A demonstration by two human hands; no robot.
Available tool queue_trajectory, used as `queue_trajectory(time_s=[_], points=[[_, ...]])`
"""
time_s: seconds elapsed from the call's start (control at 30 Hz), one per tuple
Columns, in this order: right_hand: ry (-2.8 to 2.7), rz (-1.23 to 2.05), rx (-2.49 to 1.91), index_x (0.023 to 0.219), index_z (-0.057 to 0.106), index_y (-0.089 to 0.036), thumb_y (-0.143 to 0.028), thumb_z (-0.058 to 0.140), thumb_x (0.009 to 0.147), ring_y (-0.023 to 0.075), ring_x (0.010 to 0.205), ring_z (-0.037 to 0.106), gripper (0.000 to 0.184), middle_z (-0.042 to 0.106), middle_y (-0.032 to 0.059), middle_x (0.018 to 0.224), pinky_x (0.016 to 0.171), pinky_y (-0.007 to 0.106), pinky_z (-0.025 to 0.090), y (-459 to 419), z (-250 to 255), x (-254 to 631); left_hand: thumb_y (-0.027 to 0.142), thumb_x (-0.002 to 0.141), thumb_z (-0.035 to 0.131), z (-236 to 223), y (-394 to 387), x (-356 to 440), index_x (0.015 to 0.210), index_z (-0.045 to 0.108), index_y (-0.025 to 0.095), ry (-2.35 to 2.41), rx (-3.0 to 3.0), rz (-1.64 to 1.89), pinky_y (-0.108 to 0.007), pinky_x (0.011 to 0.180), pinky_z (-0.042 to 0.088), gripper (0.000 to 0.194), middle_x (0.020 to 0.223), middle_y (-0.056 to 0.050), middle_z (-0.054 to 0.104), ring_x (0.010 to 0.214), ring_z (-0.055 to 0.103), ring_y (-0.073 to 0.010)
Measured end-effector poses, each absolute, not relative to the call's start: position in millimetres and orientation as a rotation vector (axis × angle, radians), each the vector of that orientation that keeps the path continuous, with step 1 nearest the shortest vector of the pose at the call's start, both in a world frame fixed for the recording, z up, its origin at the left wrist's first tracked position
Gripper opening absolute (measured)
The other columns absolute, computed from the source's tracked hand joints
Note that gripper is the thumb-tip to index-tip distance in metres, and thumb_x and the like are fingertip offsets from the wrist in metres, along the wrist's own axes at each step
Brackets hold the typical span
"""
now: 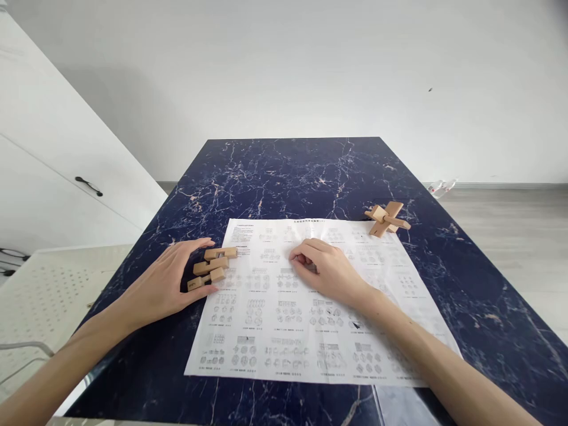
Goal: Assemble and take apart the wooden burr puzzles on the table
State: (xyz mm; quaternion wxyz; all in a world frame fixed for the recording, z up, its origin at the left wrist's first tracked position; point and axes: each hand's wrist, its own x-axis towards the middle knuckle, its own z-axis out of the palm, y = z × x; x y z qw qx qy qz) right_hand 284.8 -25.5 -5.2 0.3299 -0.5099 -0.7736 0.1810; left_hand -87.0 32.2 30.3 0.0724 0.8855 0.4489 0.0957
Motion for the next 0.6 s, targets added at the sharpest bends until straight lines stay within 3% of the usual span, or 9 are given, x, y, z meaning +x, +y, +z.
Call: queue_trajectory(time_s=[0.13, 0.33, 0.6], points=[[-2.033, 0.493, -1.325, 0.097, 0.070, -0.022, -0.016, 0.056, 0.100, 0.0193, 0.080, 0.065, 0.016, 0.074, 0.0047, 0.092, 0.069, 0.033, 0.050, -26, -7, 286, 0.073, 0.098, 0.064, 28, 25, -90, 0.156, 0.049, 0.028, 1.378, 2.609, 0.315, -0.063, 0.116, 0.053, 0.075, 0.156, -0.009, 0.064, 0.139, 0.063, -0.0428], [-2.028, 0.502, -1.329, 0.096, 0.070, -0.022, -0.017, 0.056, 0.100, 0.0191, 0.079, 0.065, 0.015, 0.074, 0.0046, 0.092, 0.071, 0.034, 0.050, -26, -7, 286, 0.076, 0.099, 0.058, 29, 21, -84, 0.152, 0.053, 0.020, 1.429, 2.523, 0.252, -0.061, 0.121, 0.047, 0.077, 0.154, -0.017, 0.064, 0.141, 0.061, -0.0417], [-2.018, 0.556, -1.354, 0.095, 0.072, -0.022, -0.019, 0.058, 0.101, 0.0186, 0.077, 0.063, 0.015, 0.073, 0.0039, 0.089, 0.069, 0.033, 0.049, -27, -3, 286, 0.072, 0.099, 0.061, 37, 8, -62, 0.146, 0.056, 0.020, 1.355, 2.561, 0.384, -0.058, 0.114, 0.053, 0.071, 0.146, -0.016, 0.068, 0.133, 0.065, -0.0390]])
